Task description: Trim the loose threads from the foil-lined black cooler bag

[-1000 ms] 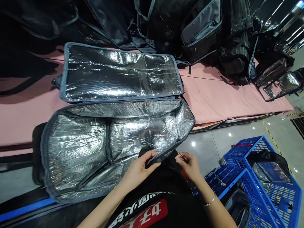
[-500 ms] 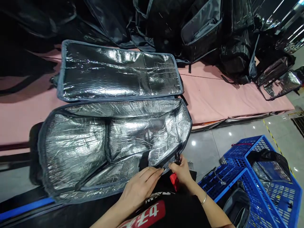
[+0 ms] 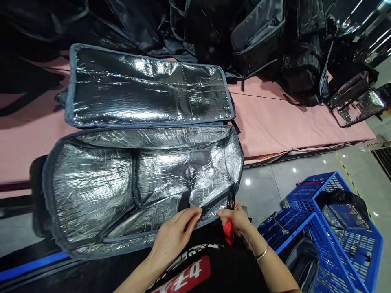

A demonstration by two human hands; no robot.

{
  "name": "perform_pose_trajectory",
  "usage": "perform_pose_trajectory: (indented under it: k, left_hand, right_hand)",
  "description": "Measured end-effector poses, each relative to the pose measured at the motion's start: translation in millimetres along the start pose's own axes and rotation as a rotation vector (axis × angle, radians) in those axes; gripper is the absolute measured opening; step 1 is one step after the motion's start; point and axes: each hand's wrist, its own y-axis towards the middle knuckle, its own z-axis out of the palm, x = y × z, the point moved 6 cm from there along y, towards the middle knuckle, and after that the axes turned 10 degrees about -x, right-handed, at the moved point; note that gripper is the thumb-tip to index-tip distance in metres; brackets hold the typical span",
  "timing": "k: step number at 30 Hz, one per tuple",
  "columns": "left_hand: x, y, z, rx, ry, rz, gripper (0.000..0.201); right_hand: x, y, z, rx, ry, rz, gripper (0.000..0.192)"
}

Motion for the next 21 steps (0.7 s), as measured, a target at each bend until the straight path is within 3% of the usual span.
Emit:
perform_pose_trajectory:
  k: [4,10,16,21]
  left_hand:
    - [-2,7,-4.6,-0.028,-0.003,-0.026,0.018]
    - [-7,11,-2.5,0.019,0.045,0.012,0.019]
    - [-14,17,0.7,-0.047,0.142,0.089,0.016]
    - [-21,21,0.8,-0.059,0.062,0.197,0.01]
  right_hand:
    - [2,-3,2,0.081,0.026,0.043,0.03]
    - [3,0,5,0.104,0.05,0.02,0.034]
    - [8,2,8,0.121,0.038,-0.019,0.038]
    - [15,-1,7,0.062,-0.03,-0.099,0.033]
